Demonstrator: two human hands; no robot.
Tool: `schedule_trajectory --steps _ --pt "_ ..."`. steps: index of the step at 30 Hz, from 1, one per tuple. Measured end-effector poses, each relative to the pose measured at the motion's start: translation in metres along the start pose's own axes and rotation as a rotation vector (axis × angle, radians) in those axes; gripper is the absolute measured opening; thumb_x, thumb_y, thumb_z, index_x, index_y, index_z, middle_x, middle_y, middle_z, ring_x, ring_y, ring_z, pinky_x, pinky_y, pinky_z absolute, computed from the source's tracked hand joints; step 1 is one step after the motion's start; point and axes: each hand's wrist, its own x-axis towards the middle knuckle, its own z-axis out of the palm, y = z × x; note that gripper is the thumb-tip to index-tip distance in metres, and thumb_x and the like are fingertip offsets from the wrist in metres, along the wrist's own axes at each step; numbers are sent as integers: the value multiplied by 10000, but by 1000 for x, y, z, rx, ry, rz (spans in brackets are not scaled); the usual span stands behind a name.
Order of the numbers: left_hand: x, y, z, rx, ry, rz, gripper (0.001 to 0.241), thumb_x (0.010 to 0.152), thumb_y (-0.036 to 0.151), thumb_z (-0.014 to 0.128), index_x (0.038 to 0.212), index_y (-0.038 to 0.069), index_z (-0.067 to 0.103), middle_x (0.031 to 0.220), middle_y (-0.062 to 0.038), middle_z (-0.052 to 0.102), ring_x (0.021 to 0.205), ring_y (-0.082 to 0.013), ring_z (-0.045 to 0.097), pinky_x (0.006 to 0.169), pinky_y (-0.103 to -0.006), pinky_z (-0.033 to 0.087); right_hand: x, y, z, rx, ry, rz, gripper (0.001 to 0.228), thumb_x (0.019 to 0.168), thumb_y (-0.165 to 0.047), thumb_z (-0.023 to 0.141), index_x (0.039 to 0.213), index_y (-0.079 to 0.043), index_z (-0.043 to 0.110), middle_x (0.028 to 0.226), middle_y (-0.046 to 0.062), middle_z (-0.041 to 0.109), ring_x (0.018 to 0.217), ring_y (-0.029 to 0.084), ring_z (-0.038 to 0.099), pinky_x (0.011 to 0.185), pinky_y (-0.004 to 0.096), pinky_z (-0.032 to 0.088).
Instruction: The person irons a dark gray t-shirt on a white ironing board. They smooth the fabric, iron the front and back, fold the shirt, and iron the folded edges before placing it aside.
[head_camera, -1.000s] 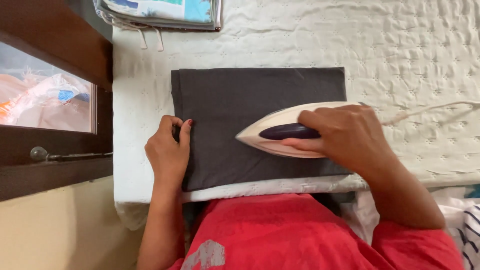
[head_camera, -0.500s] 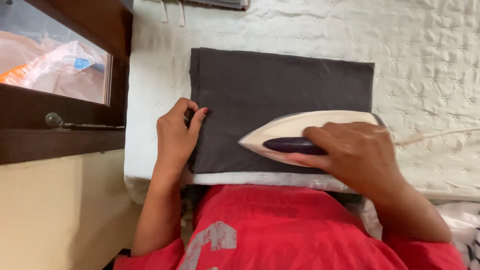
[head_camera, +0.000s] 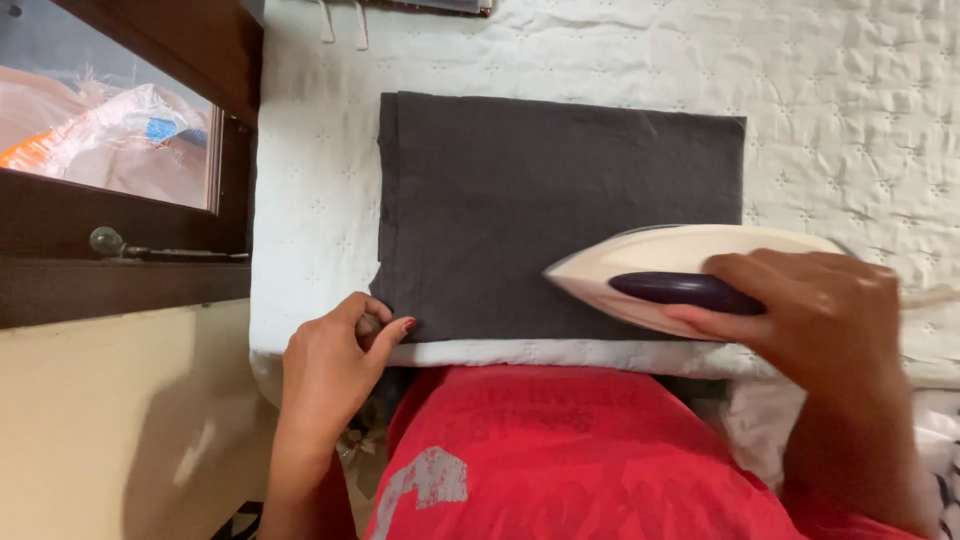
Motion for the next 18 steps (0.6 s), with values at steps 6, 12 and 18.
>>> schedule_trajectory --steps 6,12,18 --pt "-2 2 1 -13 -38 -52 344 887 508 762 1026 214 649 729 61 696 725 -183 683 680 -371 486 -46 33 7 -104 -105 81 443 1002 -688 722 885 -262 685 695 -98 611 700 95 637 613 279 410" --pt "-7 1 -1 -109 -80 -3 170 914 368 766 902 210 706 703 58 722 684 -126 661 678 -318 471 16 -11 12 78 101 -139 482 941 -672 786 817 -211 716 595 -63 597 537 76 569 484 248 347" --pt "-4 -12 -9 -60 -115 56 153 981 321 681 886 206 648 583 9 668 576 -172 573 634 -351 435 77 -70 13 128 102 -345 588 1023 -757 615 771 -232 533 590 -53 420 468 98 430 461 271 308"
